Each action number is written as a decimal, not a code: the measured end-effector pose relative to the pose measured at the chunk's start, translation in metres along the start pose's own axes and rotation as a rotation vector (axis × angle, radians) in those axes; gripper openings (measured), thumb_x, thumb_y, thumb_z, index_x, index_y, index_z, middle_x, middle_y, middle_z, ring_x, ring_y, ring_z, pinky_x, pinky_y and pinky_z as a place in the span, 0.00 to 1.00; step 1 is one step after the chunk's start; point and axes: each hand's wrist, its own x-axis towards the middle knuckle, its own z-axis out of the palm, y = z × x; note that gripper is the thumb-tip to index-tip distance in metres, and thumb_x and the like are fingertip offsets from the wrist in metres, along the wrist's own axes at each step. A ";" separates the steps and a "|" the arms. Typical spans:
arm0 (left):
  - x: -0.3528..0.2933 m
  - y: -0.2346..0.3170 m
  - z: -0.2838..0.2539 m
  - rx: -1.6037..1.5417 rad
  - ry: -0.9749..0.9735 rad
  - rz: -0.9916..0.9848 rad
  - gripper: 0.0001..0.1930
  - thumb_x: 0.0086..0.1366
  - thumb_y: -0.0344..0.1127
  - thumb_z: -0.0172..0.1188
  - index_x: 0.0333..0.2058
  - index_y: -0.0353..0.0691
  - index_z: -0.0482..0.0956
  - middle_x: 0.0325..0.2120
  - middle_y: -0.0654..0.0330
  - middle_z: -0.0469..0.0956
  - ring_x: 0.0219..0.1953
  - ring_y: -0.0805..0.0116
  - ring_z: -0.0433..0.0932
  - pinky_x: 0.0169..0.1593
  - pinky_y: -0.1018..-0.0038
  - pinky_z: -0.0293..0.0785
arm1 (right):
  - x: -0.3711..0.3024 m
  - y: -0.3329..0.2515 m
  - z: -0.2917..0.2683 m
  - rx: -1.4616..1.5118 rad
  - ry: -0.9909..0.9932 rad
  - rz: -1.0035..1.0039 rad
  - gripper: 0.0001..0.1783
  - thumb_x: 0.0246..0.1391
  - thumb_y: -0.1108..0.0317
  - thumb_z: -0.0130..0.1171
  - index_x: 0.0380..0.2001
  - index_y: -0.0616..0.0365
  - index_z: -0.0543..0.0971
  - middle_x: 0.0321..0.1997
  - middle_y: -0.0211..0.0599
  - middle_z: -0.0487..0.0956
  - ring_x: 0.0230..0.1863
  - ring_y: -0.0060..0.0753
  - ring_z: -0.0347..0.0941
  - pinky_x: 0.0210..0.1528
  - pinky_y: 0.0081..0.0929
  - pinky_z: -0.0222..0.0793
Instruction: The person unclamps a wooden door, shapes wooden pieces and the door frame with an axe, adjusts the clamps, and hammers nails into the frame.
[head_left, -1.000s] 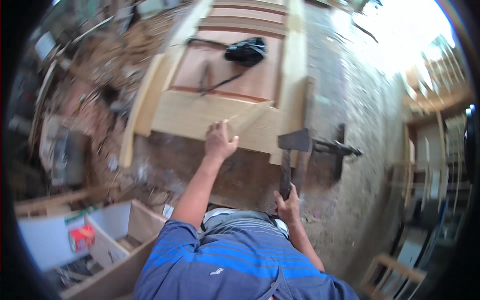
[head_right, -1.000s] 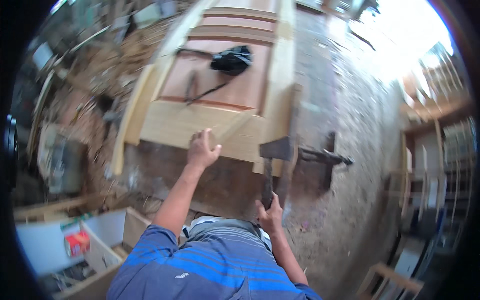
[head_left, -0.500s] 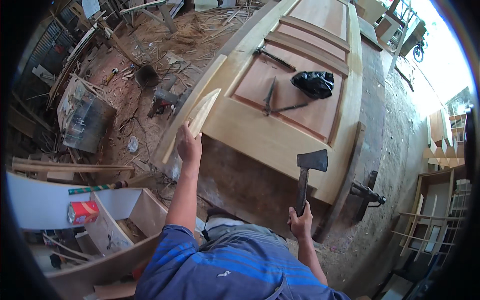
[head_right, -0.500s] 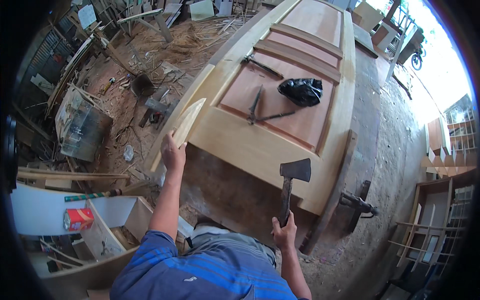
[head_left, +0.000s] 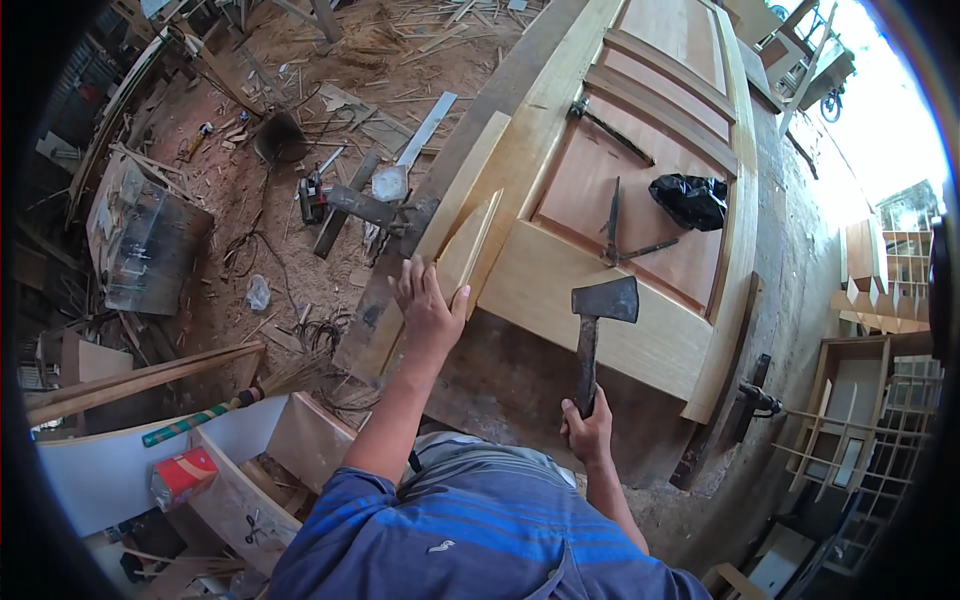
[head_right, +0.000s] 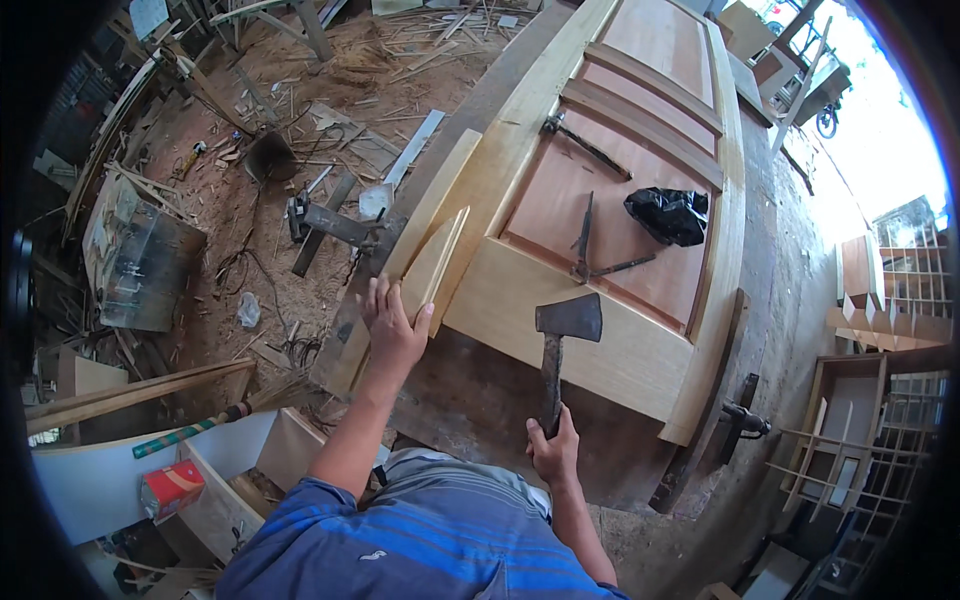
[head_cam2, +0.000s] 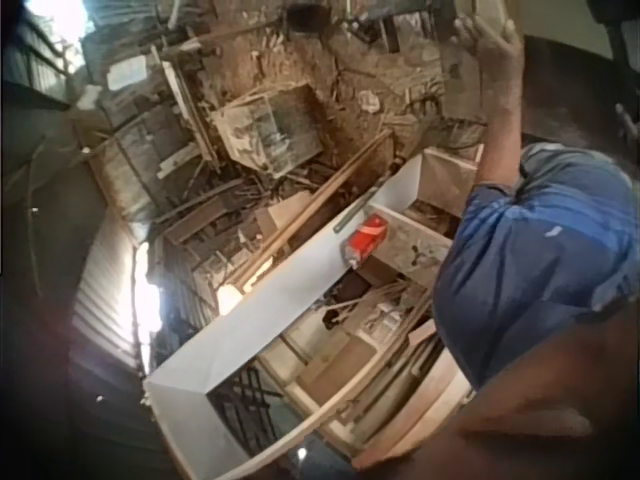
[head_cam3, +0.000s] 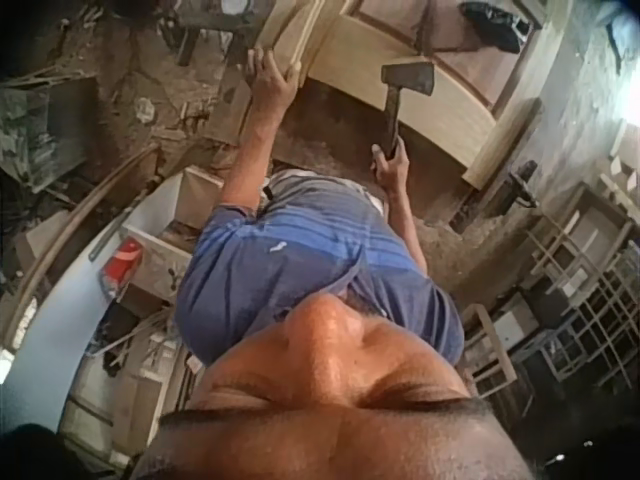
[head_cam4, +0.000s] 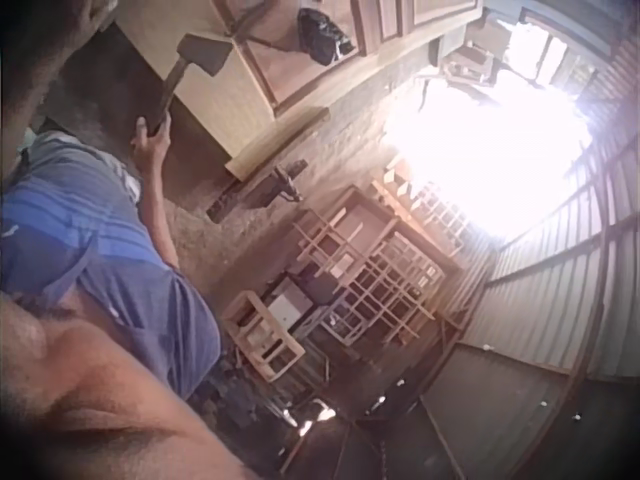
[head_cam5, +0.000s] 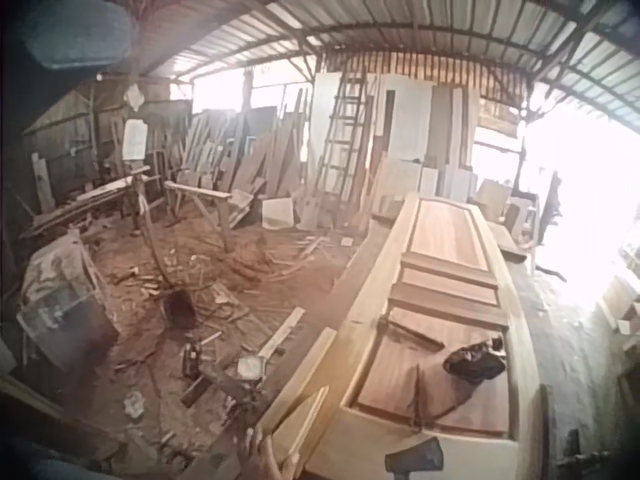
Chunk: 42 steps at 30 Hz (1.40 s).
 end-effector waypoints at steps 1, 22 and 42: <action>0.006 -0.005 0.000 -0.007 0.001 -0.003 0.39 0.65 0.53 0.72 0.66 0.33 0.73 0.67 0.42 0.71 0.71 0.38 0.65 0.72 0.42 0.61 | 0.001 -0.005 0.005 -0.025 -0.005 -0.002 0.23 0.66 0.67 0.67 0.60 0.63 0.74 0.25 0.30 0.78 0.20 0.21 0.75 0.23 0.27 0.72; 0.033 0.055 0.014 -0.414 -0.403 0.266 0.43 0.69 0.48 0.67 0.79 0.49 0.62 0.80 0.30 0.46 0.83 0.32 0.43 0.82 0.34 0.34 | -0.013 0.018 -0.049 0.055 0.280 -0.033 0.22 0.66 0.72 0.65 0.61 0.63 0.75 0.27 0.30 0.79 0.19 0.20 0.75 0.21 0.24 0.71; 0.038 -0.004 -0.003 0.111 -0.423 -0.135 0.65 0.63 0.65 0.70 0.78 0.22 0.43 0.80 0.30 0.47 0.84 0.42 0.45 0.81 0.34 0.34 | 0.087 -0.095 0.045 -0.428 -0.022 -0.674 0.26 0.68 0.56 0.69 0.63 0.56 0.77 0.36 0.56 0.86 0.36 0.66 0.86 0.37 0.50 0.80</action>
